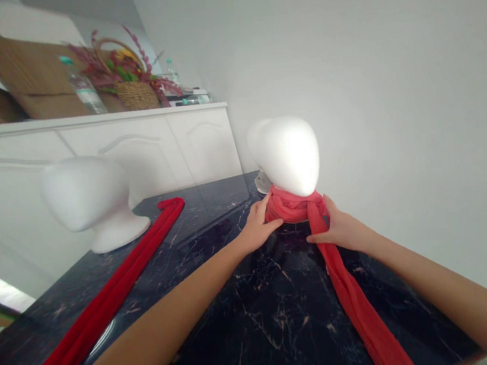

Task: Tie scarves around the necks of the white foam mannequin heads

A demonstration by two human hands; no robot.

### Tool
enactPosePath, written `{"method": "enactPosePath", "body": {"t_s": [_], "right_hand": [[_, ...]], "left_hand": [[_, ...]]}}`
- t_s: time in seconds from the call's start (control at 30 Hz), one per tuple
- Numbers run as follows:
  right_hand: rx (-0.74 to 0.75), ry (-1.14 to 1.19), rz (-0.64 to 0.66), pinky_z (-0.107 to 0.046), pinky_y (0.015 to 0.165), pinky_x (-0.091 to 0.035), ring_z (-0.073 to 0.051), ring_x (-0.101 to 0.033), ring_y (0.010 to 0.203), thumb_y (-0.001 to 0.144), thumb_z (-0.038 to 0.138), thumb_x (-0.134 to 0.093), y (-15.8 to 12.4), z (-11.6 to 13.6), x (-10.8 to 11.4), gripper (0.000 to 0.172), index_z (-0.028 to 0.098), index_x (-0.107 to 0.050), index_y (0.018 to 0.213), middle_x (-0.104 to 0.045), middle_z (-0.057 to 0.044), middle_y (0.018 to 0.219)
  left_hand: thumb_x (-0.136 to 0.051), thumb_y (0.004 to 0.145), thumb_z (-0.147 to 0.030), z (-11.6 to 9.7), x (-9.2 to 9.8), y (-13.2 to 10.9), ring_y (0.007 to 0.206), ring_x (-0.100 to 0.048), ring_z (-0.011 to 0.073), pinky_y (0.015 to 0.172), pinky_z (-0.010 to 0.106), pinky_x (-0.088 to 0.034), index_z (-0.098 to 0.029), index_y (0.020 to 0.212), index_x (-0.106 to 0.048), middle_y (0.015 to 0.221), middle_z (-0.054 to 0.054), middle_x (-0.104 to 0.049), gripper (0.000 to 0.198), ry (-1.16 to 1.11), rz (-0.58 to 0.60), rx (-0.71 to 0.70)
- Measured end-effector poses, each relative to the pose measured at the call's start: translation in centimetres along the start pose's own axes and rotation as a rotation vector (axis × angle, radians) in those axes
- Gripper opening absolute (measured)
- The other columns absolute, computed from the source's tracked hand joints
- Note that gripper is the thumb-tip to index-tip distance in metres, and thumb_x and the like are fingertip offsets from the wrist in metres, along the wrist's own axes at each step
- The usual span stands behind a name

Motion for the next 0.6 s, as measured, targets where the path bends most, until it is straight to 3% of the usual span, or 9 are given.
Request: {"method": "enactPosePath", "body": {"t_s": [0.13,0.23,0.33,0.4,0.5,0.6], "right_hand": [[0.016,-0.081,0.226,-0.043,0.083,-0.054,-0.032,-0.07,0.089,0.062,0.032,-0.078,-2.0,0.1,0.2,0.105,0.018,-0.028,0.153,-0.071,-0.009,0.109],[-0.036,-0.317,0.334,-0.034,0.063,-0.051,-0.026,-0.07,0.069,0.069,0.017,-0.067,-1.0,-0.6,1.8,0.07,0.018,-0.053,0.137,-0.075,-0.008,0.089],[-0.058,-0.656,0.247,-0.035,0.064,-0.044,-0.026,-0.07,0.072,0.074,0.007,-0.059,1.7,-1.0,4.5,0.038,0.012,-0.071,0.11,-0.073,-0.019,0.084],[-0.025,-0.751,0.149,-0.04,0.074,-0.042,-0.03,-0.069,0.094,0.079,0.004,-0.054,3.4,-0.9,5.7,0.036,0.007,-0.07,0.11,-0.069,-0.027,0.1],[0.08,-0.754,0.068,-0.043,0.08,-0.039,-0.032,-0.063,0.11,0.084,0.007,-0.052,5.2,-1.6,6.0,0.045,0.007,-0.062,0.128,-0.062,-0.028,0.121],[0.124,-0.581,-0.06,-0.046,0.074,-0.041,-0.033,-0.067,0.096,0.078,0.015,-0.063,5.6,-3.0,6.5,0.036,0.016,-0.071,0.113,-0.067,-0.026,0.11]], "left_hand": [[-0.066,0.079,-0.033,0.2,2.5,-3.4,0.143,-0.028,0.0333,0.12,0.048,-0.021,-0.018,0.151,-0.031,0.15,0.019,-0.03,0.082,0.073,0.106,-0.025],[-0.064,0.082,-0.036,0.8,5.1,-6.6,0.144,-0.028,0.0304,0.121,0.048,-0.022,-0.024,0.146,-0.039,0.151,0.015,-0.03,0.07,0.08,0.178,-0.015],[-0.061,0.085,-0.037,2.0,8.2,-9.7,0.142,-0.032,0.0265,0.117,0.047,-0.031,-0.03,0.138,-0.047,0.15,0.009,-0.033,0.056,0.066,0.212,0.029],[-0.06,0.086,-0.036,2.8,10.3,-11.7,0.138,-0.038,0.0244,0.113,0.044,-0.038,-0.031,0.133,-0.052,0.146,0.007,-0.037,0.047,0.058,0.207,0.058],[-0.057,0.089,-0.036,3.8,13.2,-14.6,0.135,-0.042,0.0215,0.109,0.039,-0.042,-0.031,0.124,-0.058,0.142,0.005,-0.044,0.036,0.05,0.18,0.09],[-0.055,0.09,-0.037,5.2,16.3,-17.5,0.133,-0.044,0.022,0.108,0.038,-0.043,-0.031,0.116,-0.063,0.141,0.004,-0.048,0.028,0.07,0.1,0.141]]}}
Point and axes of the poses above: each hand's wrist, its own y-axis towards the middle knuckle, its own x-axis out of the back of the hand, z = x × y, the point moved 8 cm from there along y, towards the middle knuckle
